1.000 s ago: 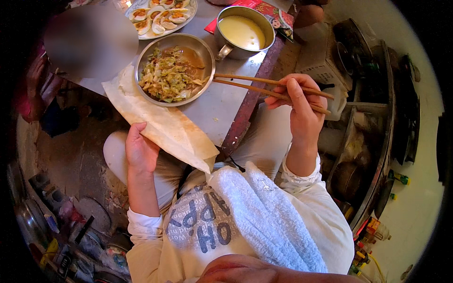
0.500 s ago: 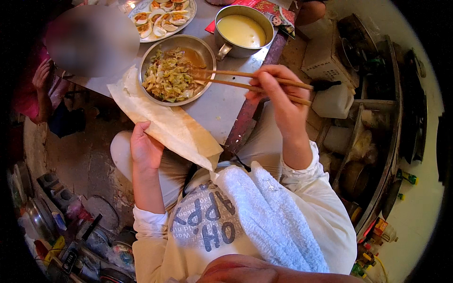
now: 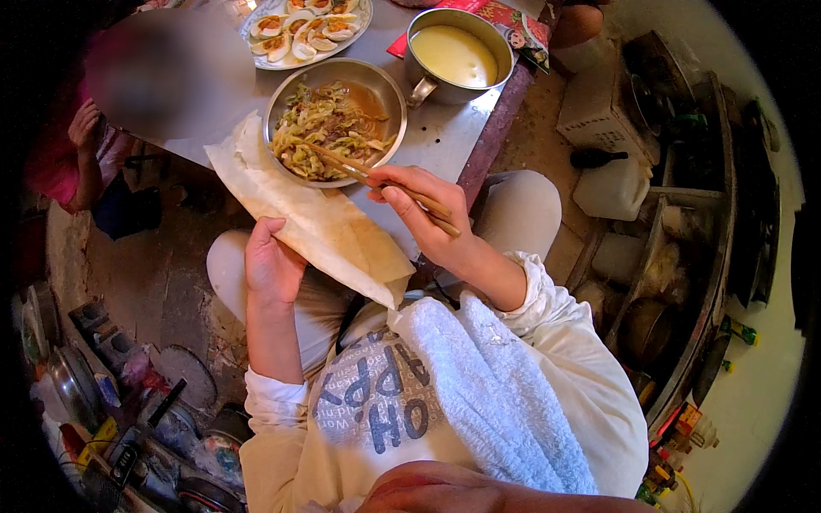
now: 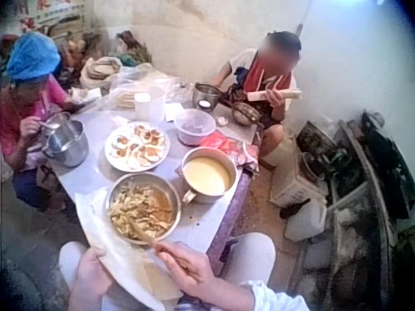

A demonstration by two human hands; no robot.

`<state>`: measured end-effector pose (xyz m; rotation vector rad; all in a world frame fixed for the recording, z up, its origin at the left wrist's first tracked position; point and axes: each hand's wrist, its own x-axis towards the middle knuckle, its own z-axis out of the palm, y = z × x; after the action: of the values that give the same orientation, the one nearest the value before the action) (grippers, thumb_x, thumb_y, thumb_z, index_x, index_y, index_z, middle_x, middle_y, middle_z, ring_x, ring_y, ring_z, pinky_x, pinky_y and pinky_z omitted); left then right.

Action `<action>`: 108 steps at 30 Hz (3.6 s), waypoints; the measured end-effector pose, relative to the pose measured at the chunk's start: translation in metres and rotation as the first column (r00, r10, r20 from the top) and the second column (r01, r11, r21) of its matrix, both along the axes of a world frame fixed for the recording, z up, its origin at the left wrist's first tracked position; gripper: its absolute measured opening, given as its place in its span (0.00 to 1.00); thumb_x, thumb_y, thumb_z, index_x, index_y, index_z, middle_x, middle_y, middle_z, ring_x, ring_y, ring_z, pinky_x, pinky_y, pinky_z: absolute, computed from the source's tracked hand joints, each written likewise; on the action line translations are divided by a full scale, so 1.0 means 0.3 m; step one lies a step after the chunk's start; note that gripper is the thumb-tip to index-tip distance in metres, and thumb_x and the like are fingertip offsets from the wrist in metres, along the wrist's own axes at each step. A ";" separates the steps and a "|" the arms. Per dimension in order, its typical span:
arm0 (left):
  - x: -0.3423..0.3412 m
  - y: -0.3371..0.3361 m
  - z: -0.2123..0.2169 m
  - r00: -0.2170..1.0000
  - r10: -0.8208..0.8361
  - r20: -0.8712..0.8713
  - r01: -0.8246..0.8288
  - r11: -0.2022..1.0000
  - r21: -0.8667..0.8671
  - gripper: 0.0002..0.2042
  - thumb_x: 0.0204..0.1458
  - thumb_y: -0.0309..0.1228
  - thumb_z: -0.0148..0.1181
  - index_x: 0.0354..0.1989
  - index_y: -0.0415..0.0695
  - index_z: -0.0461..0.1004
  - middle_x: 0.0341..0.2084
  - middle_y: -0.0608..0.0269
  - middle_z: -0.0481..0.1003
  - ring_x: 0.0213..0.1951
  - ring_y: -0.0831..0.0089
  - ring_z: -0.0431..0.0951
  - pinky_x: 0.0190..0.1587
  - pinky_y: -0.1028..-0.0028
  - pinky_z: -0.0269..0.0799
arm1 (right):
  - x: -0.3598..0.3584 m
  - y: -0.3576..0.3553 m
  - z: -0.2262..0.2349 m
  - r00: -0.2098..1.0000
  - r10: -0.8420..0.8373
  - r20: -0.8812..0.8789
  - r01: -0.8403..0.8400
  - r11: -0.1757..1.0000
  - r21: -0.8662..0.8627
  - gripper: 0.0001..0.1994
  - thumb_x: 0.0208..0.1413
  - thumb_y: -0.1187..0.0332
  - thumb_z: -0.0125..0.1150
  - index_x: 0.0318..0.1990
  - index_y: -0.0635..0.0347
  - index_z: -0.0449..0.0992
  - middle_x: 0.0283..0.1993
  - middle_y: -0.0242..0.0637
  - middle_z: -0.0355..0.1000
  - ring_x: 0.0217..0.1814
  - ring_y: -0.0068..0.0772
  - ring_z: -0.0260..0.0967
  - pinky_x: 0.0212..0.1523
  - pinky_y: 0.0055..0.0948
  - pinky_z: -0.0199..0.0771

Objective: The person uses chopsticks to transfer a vegetable mixture from a metal bowl onto a thin flatbread held in their left hand. They fold the flatbread into a wrap, add a slice of boiled egg, and pour a yellow liquid from a metal cup over the filling.

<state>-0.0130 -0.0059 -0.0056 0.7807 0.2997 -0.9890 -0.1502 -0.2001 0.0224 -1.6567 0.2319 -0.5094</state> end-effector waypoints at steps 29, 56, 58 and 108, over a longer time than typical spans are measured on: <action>0.001 0.015 -0.038 0.999 0.013 -0.038 -0.016 0.996 -0.088 0.26 0.51 0.28 0.47 0.60 0.35 0.62 0.56 0.51 0.70 0.58 0.57 0.69 0.63 0.59 0.61 | 0.049 -0.067 0.046 0.986 -0.123 0.109 0.110 0.987 0.120 0.10 0.64 0.73 0.53 0.48 0.68 0.74 0.42 0.38 0.75 0.40 0.26 0.75 0.39 0.23 0.74; 0.024 0.055 -0.107 0.995 -0.059 -0.076 0.047 0.987 -0.151 0.23 0.52 0.29 0.46 0.58 0.36 0.64 0.52 0.52 0.73 0.55 0.59 0.73 0.61 0.61 0.64 | 0.118 0.179 -0.033 0.965 0.160 0.206 -0.054 0.896 -0.442 0.13 0.56 0.79 0.57 0.49 0.69 0.74 0.43 0.48 0.74 0.42 0.46 0.75 0.43 0.32 0.75; 0.031 0.065 -0.121 0.991 -0.095 -0.097 0.074 0.977 -0.201 0.23 0.51 0.29 0.46 0.58 0.36 0.64 0.53 0.52 0.72 0.55 0.58 0.72 0.62 0.61 0.64 | 0.119 0.171 -0.028 0.968 0.161 0.193 -0.062 0.897 -0.437 0.13 0.56 0.78 0.57 0.49 0.69 0.74 0.43 0.48 0.74 0.42 0.46 0.75 0.43 0.32 0.75; -0.001 0.021 -0.045 0.999 0.008 -0.041 -0.012 0.996 -0.084 0.24 0.51 0.28 0.45 0.59 0.36 0.63 0.54 0.53 0.72 0.57 0.59 0.71 0.63 0.61 0.62 | 0.106 0.100 -0.075 0.987 -0.046 0.155 0.081 0.970 -0.228 0.09 0.60 0.77 0.54 0.47 0.71 0.74 0.40 0.43 0.74 0.40 0.33 0.75 0.41 0.27 0.74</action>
<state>-0.0132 0.0003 -0.0193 0.6825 0.2954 -1.0028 -0.1185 -0.1701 0.0000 -1.8345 0.1189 -0.7287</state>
